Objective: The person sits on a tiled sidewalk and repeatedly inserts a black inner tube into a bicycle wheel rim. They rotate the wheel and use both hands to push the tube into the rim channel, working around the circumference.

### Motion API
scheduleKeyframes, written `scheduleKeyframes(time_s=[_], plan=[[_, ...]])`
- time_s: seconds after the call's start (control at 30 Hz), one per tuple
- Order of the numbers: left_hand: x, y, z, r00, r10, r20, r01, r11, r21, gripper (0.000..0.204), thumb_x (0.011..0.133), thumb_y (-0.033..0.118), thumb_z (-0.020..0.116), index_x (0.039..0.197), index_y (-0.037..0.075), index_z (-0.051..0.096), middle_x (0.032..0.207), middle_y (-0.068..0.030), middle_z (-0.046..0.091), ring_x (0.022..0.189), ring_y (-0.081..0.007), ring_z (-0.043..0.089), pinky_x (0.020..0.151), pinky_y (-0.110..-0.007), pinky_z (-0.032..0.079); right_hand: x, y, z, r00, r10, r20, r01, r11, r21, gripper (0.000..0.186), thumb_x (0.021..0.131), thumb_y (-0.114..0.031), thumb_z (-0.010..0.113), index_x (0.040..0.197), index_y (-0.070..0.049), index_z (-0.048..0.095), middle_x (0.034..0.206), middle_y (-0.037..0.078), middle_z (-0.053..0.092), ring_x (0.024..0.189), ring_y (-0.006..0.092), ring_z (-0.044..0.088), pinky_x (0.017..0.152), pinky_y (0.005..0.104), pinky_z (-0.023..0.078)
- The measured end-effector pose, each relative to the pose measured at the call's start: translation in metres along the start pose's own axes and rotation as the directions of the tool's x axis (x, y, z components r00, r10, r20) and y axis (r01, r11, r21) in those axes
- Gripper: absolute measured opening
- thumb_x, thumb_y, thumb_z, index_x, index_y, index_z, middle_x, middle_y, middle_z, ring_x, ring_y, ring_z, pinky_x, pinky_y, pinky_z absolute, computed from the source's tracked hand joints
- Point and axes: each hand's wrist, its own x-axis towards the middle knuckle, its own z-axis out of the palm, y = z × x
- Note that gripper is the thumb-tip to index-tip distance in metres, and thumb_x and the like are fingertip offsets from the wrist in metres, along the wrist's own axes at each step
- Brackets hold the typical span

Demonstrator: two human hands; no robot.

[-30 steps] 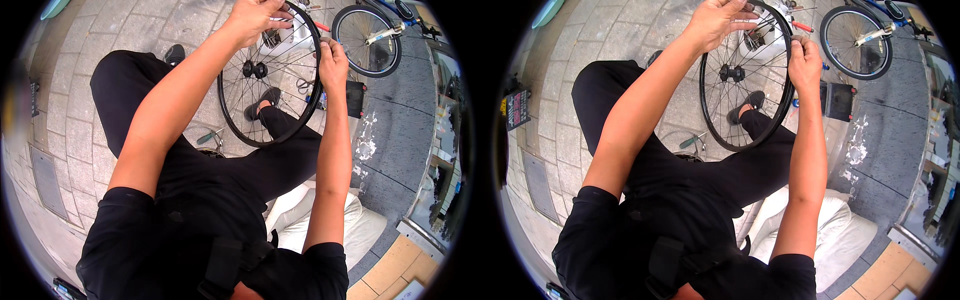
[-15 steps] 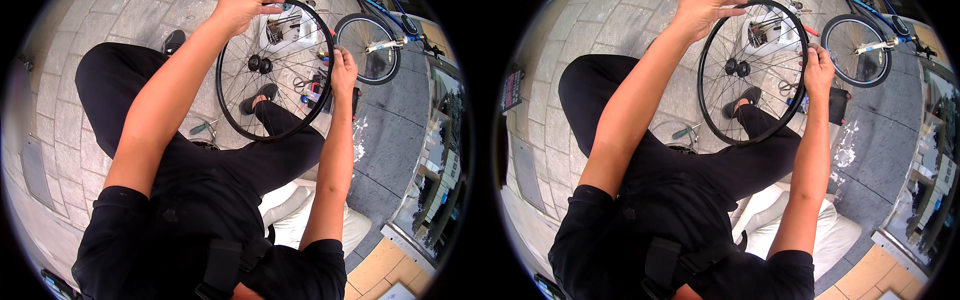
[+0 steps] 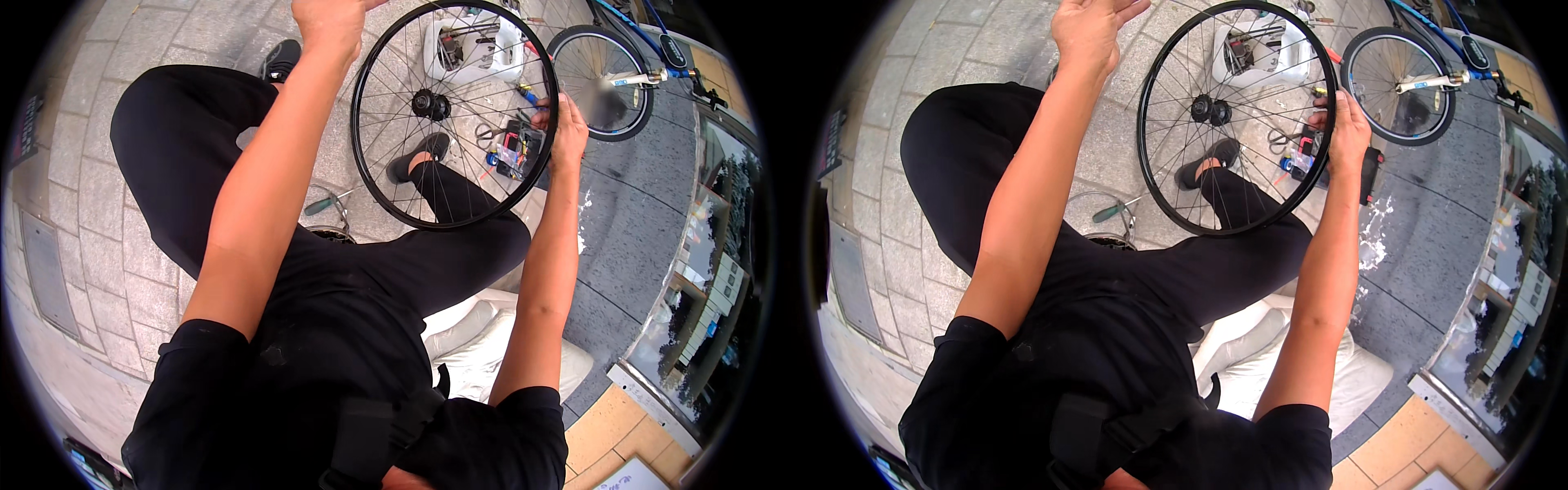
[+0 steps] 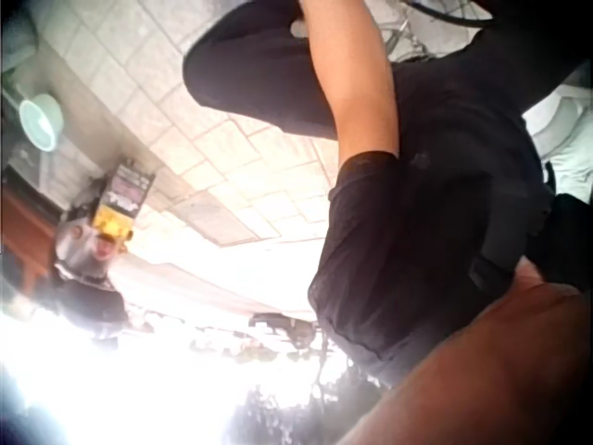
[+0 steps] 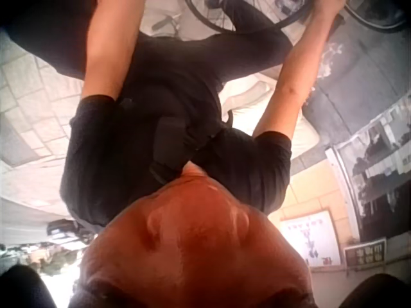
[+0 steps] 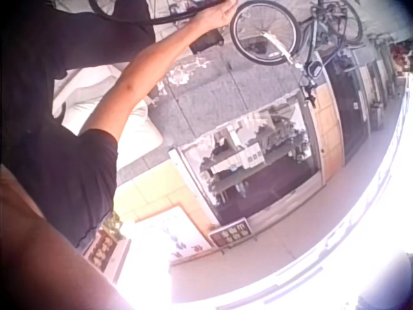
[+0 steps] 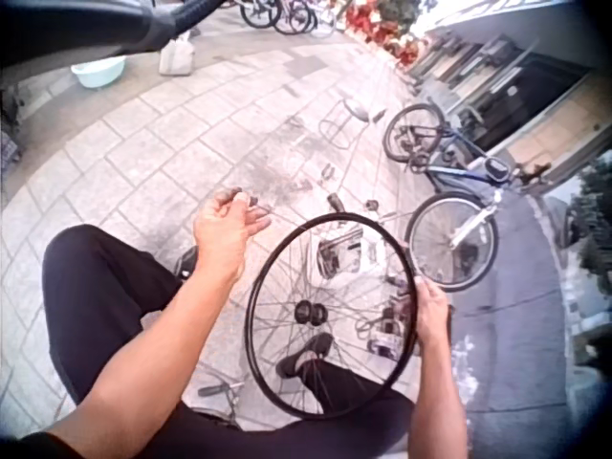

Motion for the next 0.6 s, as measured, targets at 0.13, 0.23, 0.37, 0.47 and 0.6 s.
scheduleKeyframes(time_s=[0.13,0.23,0.37,0.47,0.6], plan=[[-0.038,-0.017,-0.053,0.973,-0.024,-0.23,0.067,0.981,0.184,0.034,0.105,0.007,0.057,0.125,-0.019,0.046,0.109,-0.0254,0.064,0.091,-0.0323,0.076,0.076,-0.04,0.068,0.002,0.004,-0.004,1.0,0.023,-0.013,-0.023,1.0,0.003,0.037,0.111,-0.029,0.055,0.114,0.004,0.07,0.097,0.013,0.074,0.069,0.0176,0.07,0.062,0.0328,0.061],[-0.06,-0.037,-0.088,0.933,-0.135,-0.335,0.205,0.961,0.185,0.03,0.105,0.003,0.053,0.123,-0.02,0.045,0.109,-0.0276,0.063,0.089,-0.0326,0.076,0.075,-0.039,0.069,0.006,0.006,-0.006,0.999,0.029,-0.023,-0.029,1.0,0.005,0.037,0.111,-0.031,0.054,0.111,0.003,0.071,0.093,0.012,0.074,0.068,0.0171,0.07,0.062,0.032,0.06],[-0.081,-0.038,-0.092,0.918,-0.226,-0.325,0.315,0.915,0.254,0.028,0.105,0.001,0.054,0.124,-0.017,0.043,0.111,-0.0246,0.06,0.094,-0.0356,0.075,0.08,-0.042,0.069,0.009,0.01,-0.011,0.998,0.058,-0.029,-0.059,0.998,-0.025,0.038,0.11,-0.033,0.055,0.109,0.001,0.072,0.088,0.01,0.074,0.065,0.0165,0.069,0.061,0.0305,0.059],[-0.086,-0.044,-0.094,0.925,-0.194,-0.328,0.286,0.922,0.262,0.027,0.105,0.001,0.053,0.122,-0.016,0.042,0.109,-0.0252,0.061,0.091,-0.0312,0.075,0.076,-0.039,0.068,0.009,0.01,-0.01,0.998,0.054,-0.043,-0.055,0.998,-0.023,0.038,0.11,-0.033,0.055,0.108,0.001,0.072,0.085,0.01,0.074,0.063,0.0165,0.069,0.061,0.0298,0.059],[-0.087,-0.056,-0.1,0.926,-0.201,-0.319,0.288,0.923,0.257,0.027,0.104,0.002,0.055,0.121,-0.014,0.04,0.105,-0.0249,0.062,0.089,-0.0292,0.076,0.073,-0.037,0.068,0.008,0.007,-0.006,0.997,0.051,-0.054,-0.053,0.998,-0.022,0.038,0.11,-0.032,0.055,0.108,0.001,0.072,0.085,0.011,0.074,0.064,0.0169,0.069,0.061,0.03,0.058]])
